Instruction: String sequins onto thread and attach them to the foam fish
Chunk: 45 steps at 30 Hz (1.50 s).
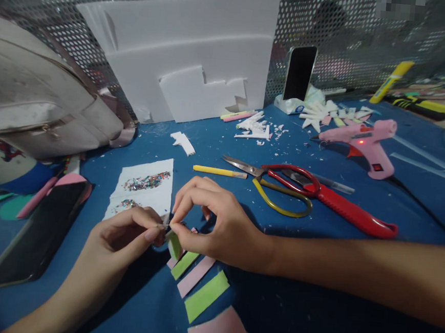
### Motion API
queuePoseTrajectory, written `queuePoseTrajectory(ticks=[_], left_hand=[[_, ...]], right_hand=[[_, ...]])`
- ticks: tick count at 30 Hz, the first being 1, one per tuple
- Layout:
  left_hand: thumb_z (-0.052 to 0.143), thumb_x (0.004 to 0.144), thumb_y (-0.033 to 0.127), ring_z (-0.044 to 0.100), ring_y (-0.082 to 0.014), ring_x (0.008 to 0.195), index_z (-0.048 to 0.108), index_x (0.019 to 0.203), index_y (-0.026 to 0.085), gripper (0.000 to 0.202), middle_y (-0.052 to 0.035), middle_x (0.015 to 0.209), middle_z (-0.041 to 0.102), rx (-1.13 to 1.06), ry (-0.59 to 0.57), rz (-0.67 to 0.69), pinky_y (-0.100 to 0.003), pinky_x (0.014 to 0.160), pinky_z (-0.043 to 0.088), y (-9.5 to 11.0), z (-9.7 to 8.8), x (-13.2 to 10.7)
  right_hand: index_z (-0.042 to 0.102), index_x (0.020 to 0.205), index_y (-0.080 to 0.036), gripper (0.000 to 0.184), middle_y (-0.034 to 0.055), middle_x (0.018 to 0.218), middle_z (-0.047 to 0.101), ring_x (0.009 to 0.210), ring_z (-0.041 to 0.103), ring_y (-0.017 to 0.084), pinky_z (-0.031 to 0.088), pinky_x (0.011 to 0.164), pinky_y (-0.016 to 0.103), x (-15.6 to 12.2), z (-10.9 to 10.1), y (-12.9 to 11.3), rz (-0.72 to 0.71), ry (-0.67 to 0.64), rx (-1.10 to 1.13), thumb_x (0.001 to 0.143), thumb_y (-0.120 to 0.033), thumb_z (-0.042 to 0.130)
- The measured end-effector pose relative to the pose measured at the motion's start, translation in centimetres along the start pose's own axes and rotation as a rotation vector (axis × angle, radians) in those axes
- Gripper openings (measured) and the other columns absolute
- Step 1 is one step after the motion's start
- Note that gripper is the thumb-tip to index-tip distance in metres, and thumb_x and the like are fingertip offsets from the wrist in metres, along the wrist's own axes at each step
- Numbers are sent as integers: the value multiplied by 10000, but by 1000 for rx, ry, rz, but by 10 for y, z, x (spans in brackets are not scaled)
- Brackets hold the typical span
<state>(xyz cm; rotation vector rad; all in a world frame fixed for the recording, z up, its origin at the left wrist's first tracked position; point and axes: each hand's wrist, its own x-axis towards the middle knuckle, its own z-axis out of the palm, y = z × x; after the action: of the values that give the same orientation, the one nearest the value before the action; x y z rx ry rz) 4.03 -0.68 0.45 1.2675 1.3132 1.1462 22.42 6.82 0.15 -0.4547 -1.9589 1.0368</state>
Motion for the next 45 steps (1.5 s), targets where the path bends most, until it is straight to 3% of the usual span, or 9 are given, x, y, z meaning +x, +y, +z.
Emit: queuePoseTrajectory(ticks=[24, 36, 45], left_hand=[[699, 767, 85, 592, -79, 685, 684, 707, 208, 138, 27, 697, 655, 45, 79, 164, -134, 642, 478, 1, 0, -1], [678, 787, 84, 590, -74, 682, 671, 705, 209, 150, 35, 703, 650, 70, 54, 146, -134, 641, 472, 3, 1, -2], [621, 864, 207, 562, -113, 682, 632, 695, 181, 171, 5, 687, 617, 91, -5, 81, -202, 639, 442, 1, 0, -2]], right_hand=[[580, 710, -136, 127, 52, 823, 598, 756, 560, 134, 392, 547, 240, 3, 1, -3, -95, 17, -25, 717, -20, 631], [573, 725, -144, 133, 47, 824, 593, 766, 553, 136, 394, 574, 248, 3, 2, -2, -115, 15, -46, 726, -22, 625], [546, 712, -152, 149, 42, 837, 588, 764, 543, 131, 384, 551, 240, 1, 2, -2, -78, 18, -46, 734, -28, 625]])
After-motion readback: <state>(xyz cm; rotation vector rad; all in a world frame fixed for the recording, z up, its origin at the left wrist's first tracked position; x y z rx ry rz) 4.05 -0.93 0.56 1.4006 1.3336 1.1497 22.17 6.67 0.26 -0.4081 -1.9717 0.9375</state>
